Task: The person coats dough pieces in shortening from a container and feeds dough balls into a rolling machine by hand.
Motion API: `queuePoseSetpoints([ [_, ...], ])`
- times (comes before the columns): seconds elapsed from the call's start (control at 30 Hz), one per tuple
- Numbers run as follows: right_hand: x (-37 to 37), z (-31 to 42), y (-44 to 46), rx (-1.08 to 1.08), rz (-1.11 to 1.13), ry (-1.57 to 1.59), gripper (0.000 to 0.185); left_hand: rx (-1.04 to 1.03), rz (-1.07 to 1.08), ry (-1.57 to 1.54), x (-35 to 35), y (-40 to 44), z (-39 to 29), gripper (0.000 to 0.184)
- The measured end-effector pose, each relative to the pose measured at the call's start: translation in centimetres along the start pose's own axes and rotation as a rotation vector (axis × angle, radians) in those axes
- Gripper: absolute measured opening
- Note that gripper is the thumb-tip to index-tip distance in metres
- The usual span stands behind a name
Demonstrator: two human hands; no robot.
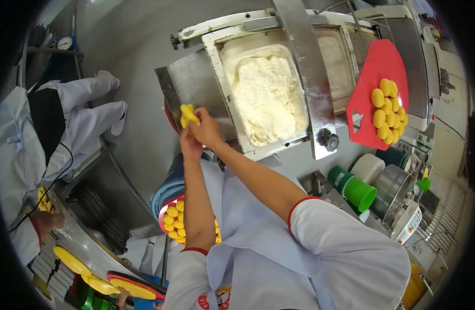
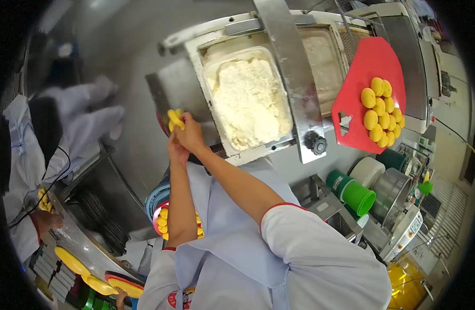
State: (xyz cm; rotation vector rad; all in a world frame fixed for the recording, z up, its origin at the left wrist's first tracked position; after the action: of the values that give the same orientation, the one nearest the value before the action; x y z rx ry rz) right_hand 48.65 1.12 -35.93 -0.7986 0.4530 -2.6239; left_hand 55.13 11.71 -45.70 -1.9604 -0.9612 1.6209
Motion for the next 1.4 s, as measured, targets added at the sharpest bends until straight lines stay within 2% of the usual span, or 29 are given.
queuePoseSetpoints([
  [0.07,2.5,3.6,-1.5,0.104,0.047,0.101,0.033,-0.076,0.088,0.068,-5.6,-2.9,-2.3,0.046],
  [0.17,10.5,9.1,-3.8,0.193,0.062,0.122,0.035,-0.304,0.052,0.512,-12.5,-8.3,-5.7,0.047],
  [0.23,19.4,11.8,-4.7,0.272,-0.051,0.272,0.033,-0.485,-0.038,0.756,-19.3,-13.1,-7.6,0.041],
  [0.27,24.5,13.0,-4.9,0.388,-0.16,0.206,0.032,-0.579,-0.09,0.874,-22.3,-15.0,-7.9,0.039],
  [0.3,28.9,14.0,-5.1,0.513,-0.271,0.143,0.032,-0.797,-0.065,1.12,-26.0,-16.7,-7.8,0.037],
  [0.37,34.9,14.7,-5.8,0.547,-0.447,-0.113,0.029,-1.226,-0.016,1.615,-33.0,-19.7,-4.6,0.034],
  [0.43,30.7,7.9,-2.4,0.511,-0.199,-0.412,0.028,-1.071,0.085,1.788,-32.8,-16.8,1.8,0.036],
  [0.47,28.9,4.3,-1.1,0.488,-0.077,-0.565,0.028,-0.807,0.126,1.946,-30.5,-14.0,5.9,0.037],
  [0.5,26.5,2.8,-2.2,0.602,0.266,-0.608,0.025,-0.519,0.161,2.082,-27.9,-12.4,8.9,0.038],
  [0.6,30.8,6.8,-1.0,0.628,0.068,-0.389,0.022,-0.483,0.047,1.941,-29.7,-13.2,7.3,0.038],
  [0.67,34.8,9.5,-2.0,0.589,-0.102,-0.277,0.022,-0.811,0.055,1.795,-33.6,-17.1,4.7,0.034],
  [0.7,35.4,10.6,-2.3,0.613,-0.132,-0.27,0.021,-1.005,0.063,1.701,-36.3,-18.5,3.0,0.032],
  [0.73,35.9,11.7,-2.7,0.64,-0.161,-0.262,0.021,-1.113,0.091,1.631,-37.3,-19.1,2.7,0.029],
  [0.8,34.5,11.7,-3.2,0.693,-0.141,-0.355,0.018,-0.887,-0.016,1.592,-33.3,-15.9,4.1,0.02],
  [0.83,31.9,8.9,-2.7,0.73,-0.091,-0.449,0.016,-0.958,0.053,2.178,-29.0,-11.1,8.0,0.015],
  [0.87,27.4,3.6,-1.1,0.616,0.245,-0.698,0.012,-0.85,0.03,2.095,-24.6,-7.3,10.9,0.017],
  [0.9,25.4,-0.2,-0.6,0.669,0.237,-0.725,0.012,-0.846,0.07,1.898,-25.3,-9.3,11.2,0.02],
  [0.93,26.2,0.4,-1.0,0.592,0.272,-0.711,0.015,-0.716,0.04,1.9,-21.9,-4.7,11.6,0.027],
  [0.97,27.3,2.8,-2.0,0.62,0.258,-0.738,0.021,-0.675,0.017,1.721,-21.7,-3.6,10.3,0.033],
  [1.0,28.6,2.7,-1.8,0.533,0.197,-0.492,0.027,-0.687,0.004,1.611,-27.7,-12.1,6.1,0.036],
  [1.03,29.4,3.8,-2.2,0.437,0.262,-0.388,0.031,-0.422,-0.027,1.189,-27.9,-16.5,3.3,0.036],
  [1.07,29.5,5.4,-3.7,0.402,0.294,-0.276,0.03,-0.456,0.038,1.154,-27.7,-18.7,0.8,0.035],
  [1.17,26.3,8.0,-6.4,0.182,0.407,0.082,0.03,-0.494,0.114,0.587,-22.9,-25.7,-6.4,0.035],
  [1.23,20.6,14.3,-10.4,0.272,0.54,0.065,0.031,-0.649,0.006,0.323,-18.4,-31.9,-12.7,0.038],
  [1.27,16.3,18.4,-12.8,0.324,0.56,0.043,0.03,-0.789,-0.119,0.301,-15.3,-35.1,-16.6,0.043],
  [1.3,11.0,22.3,-15.3,0.359,0.65,0.101,0.032,-0.926,-0.339,0.381,-12.5,-38.9,-21.0,0.039],
  [1.33,4.5,26.7,-18.5,0.401,0.888,0.232,0.033,-1.257,-0.437,0.474,-9.6,-42.0,-26.2,0.033],
  [1.37,-1.5,31.3,-22.5,0.383,1.02,0.302,0.037,-1.512,-0.567,0.622,-11.1,-48.6,-30.7,0.03],
  [1.4,-5.8,35.8,-27.6,0.355,1.245,0.408,0.044,-1.547,-0.579,0.444,-9.7,-51.4,-34.2,0.029],
])
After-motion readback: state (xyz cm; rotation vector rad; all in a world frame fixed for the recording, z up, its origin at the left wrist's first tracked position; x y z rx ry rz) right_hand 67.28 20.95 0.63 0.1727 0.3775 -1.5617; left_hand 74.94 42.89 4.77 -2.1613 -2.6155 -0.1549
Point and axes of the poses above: each hand's wrist, its own y-axis towards the middle knuckle, its own x-axis out of the back of the hand, z = x × y, the point moved 9 cm from there along y, towards the middle knuckle, and after that the axes turned 6 degrees about -y, right-handed, at the moved point
